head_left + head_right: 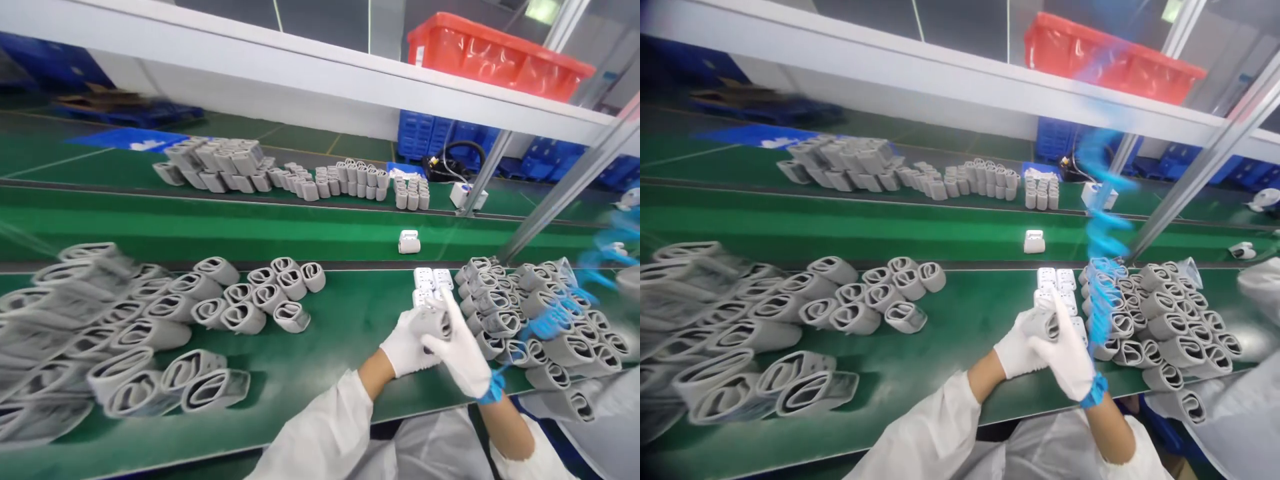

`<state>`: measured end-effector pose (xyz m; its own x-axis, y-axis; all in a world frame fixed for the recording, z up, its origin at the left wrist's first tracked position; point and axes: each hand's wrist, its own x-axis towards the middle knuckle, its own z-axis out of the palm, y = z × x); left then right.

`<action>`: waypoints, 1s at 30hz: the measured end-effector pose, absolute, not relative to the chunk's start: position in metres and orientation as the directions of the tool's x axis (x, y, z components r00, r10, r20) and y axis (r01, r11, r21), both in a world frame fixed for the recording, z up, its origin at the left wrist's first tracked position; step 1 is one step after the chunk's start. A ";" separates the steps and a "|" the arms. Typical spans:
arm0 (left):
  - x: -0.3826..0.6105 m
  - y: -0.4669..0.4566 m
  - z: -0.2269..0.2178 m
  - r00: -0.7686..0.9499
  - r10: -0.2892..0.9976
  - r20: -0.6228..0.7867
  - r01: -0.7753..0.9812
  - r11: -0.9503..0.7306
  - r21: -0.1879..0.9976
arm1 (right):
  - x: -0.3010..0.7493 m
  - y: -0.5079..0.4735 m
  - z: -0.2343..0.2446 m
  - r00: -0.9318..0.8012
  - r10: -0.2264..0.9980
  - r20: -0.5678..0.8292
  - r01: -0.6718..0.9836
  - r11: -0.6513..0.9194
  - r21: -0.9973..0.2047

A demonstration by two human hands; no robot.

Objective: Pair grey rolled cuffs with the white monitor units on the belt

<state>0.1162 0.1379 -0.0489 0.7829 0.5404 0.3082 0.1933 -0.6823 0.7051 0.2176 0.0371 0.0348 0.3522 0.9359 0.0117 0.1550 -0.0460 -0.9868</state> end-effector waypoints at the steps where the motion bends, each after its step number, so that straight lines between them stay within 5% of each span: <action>1: 0.116 0.132 -0.046 0.799 0.529 0.286 0.215 -0.695 0.686 | 0.227 0.029 0.035 0.409 0.912 0.012 0.139 -0.049 -0.989; 8: 0.087 0.113 -0.027 0.829 0.552 0.085 0.415 -0.711 0.568 | 0.260 0.016 0.031 0.524 0.849 0.063 0.156 -0.023 -0.987; 16: -0.001 0.114 -0.066 0.641 0.708 0.295 0.403 -0.638 0.656 | 0.258 0.044 -0.002 0.010 0.999 0.043 0.554 0.030 -0.832; 23: -0.025 0.107 -0.084 0.449 0.879 0.162 0.369 -0.348 0.862 | 0.209 0.084 -0.031 -0.131 0.988 -0.084 0.399 -0.025 -0.917; 27: -0.028 0.133 -0.087 0.294 0.956 0.015 0.040 -0.028 0.999 | 0.201 0.106 -0.046 -0.146 0.987 -0.073 0.082 -0.062 -0.995; 30: -0.017 0.163 -0.081 0.208 0.969 -0.134 -0.191 0.175 0.966 | 0.200 0.118 -0.054 -0.113 0.991 -0.074 -0.094 -0.085 -0.992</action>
